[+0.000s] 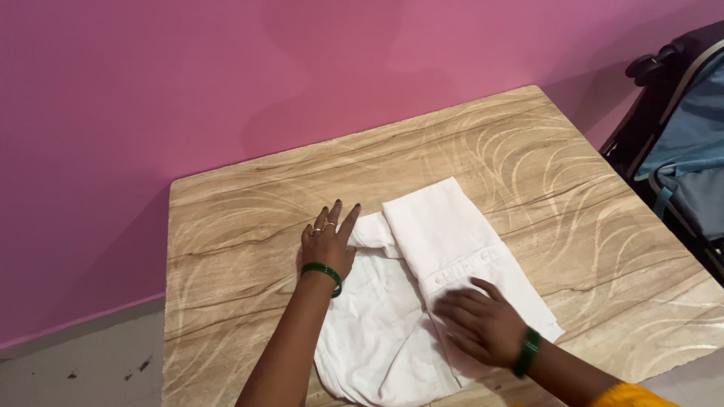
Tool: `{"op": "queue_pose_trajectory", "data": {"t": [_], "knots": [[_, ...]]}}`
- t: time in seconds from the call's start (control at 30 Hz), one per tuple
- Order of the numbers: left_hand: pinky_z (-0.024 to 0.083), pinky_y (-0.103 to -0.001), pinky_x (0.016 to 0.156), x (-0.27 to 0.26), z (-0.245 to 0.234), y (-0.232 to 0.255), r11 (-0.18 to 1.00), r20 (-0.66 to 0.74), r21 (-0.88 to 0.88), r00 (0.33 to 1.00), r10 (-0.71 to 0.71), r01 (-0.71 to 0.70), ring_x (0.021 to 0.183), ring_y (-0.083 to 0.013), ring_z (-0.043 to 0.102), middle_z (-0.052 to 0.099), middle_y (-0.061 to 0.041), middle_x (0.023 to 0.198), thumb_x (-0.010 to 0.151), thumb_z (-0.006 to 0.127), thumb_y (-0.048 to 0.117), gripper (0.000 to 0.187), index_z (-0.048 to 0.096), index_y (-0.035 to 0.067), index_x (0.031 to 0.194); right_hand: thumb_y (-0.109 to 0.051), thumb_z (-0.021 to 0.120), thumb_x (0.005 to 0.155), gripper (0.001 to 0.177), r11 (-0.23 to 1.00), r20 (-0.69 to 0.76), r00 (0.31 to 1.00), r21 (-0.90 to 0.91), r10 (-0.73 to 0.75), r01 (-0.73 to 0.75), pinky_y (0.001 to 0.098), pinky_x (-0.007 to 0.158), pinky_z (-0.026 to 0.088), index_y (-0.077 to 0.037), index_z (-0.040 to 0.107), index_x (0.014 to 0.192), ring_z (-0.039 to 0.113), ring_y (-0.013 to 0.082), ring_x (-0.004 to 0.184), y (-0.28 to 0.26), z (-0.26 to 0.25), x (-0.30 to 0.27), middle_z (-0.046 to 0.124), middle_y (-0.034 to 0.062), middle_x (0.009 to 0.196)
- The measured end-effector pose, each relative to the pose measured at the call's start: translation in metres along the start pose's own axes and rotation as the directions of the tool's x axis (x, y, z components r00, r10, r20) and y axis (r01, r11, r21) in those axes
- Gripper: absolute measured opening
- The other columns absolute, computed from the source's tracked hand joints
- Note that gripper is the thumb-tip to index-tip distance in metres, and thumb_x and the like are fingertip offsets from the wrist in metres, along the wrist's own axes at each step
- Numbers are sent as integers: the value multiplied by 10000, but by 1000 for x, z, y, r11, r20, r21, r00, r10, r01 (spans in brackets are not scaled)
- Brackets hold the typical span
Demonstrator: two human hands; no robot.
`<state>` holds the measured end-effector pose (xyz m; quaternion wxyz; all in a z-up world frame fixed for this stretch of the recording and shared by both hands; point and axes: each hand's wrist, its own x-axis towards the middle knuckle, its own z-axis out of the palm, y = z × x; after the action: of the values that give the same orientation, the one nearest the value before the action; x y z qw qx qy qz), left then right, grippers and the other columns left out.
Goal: The person takes a white shirt from a laundry basket, spreads it out on a table, and folds it. The folded shirt is then placed into a suitcase alongside other clothing items.
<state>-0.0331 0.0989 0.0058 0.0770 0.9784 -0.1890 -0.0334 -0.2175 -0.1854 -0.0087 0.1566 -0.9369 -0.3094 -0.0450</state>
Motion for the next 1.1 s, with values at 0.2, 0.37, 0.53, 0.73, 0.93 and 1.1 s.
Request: {"op": "queue_pose_trajectory", "data": {"t": [0.2, 0.37, 0.53, 0.73, 0.93, 1.1], "knots": [[358, -501, 1116, 8, 15, -8, 999, -24, -44, 1000, -16, 15, 1467, -290, 340, 302, -55, 1637, 829, 753, 143, 919, 271, 385, 1572, -204, 685, 868, 721, 979, -91, 988, 171, 126, -109, 436, 1122, 381, -44, 374, 1498, 419, 366, 1399, -8, 21, 107, 390, 202, 1566], [434, -472, 1055, 3, 22, -10, 999, -65, -41, 998, 12, -14, 1283, -281, 543, 555, -57, 1421, 865, 717, 124, 828, 353, 344, 1576, -161, 673, 807, 861, 980, -37, 980, -20, 197, -198, 404, 1195, 311, -50, 261, 1556, 311, 342, 1488, 8, 44, 165, 287, 214, 1620], [397, -474, 996, -10, 28, -20, 992, -225, -88, 972, 66, -88, 1134, -258, 609, 667, -58, 1194, 863, 694, 107, 656, 495, 237, 1474, -251, 542, 947, 683, 935, 105, 929, -63, 355, -350, 428, 1159, 314, -183, 284, 1576, 319, 246, 1491, 13, 51, 166, 348, 77, 1621], [398, -453, 1011, -34, 37, -23, 984, -306, -105, 946, 107, -145, 1064, -217, 628, 688, -3, 1077, 914, 645, 125, 327, 705, 219, 1222, -276, 492, 983, 511, 934, 115, 928, -86, 354, -346, 439, 1166, 298, -276, 442, 1492, 346, 199, 1484, 18, 52, 162, 420, 4, 1586], [399, -459, 998, -44, 49, -19, 996, -297, -81, 955, 5, -30, 1060, -221, 612, 675, -7, 1068, 856, 587, 47, 401, 736, 225, 1183, -270, 497, 961, 511, 949, 120, 949, -165, 291, -270, 448, 1147, 307, -262, 472, 1471, 359, 218, 1464, 14, 51, 157, 432, 14, 1568], [294, -549, 1109, -31, 40, 2, 993, -198, -62, 973, -116, 105, 1340, -321, 433, 502, -115, 1417, 874, 602, 190, 516, 560, 202, 1388, -270, 510, 962, 510, 956, 60, 969, -189, 240, -225, 465, 1124, 331, -236, 473, 1470, 388, 249, 1447, 18, 58, 156, 451, 34, 1558]]}}
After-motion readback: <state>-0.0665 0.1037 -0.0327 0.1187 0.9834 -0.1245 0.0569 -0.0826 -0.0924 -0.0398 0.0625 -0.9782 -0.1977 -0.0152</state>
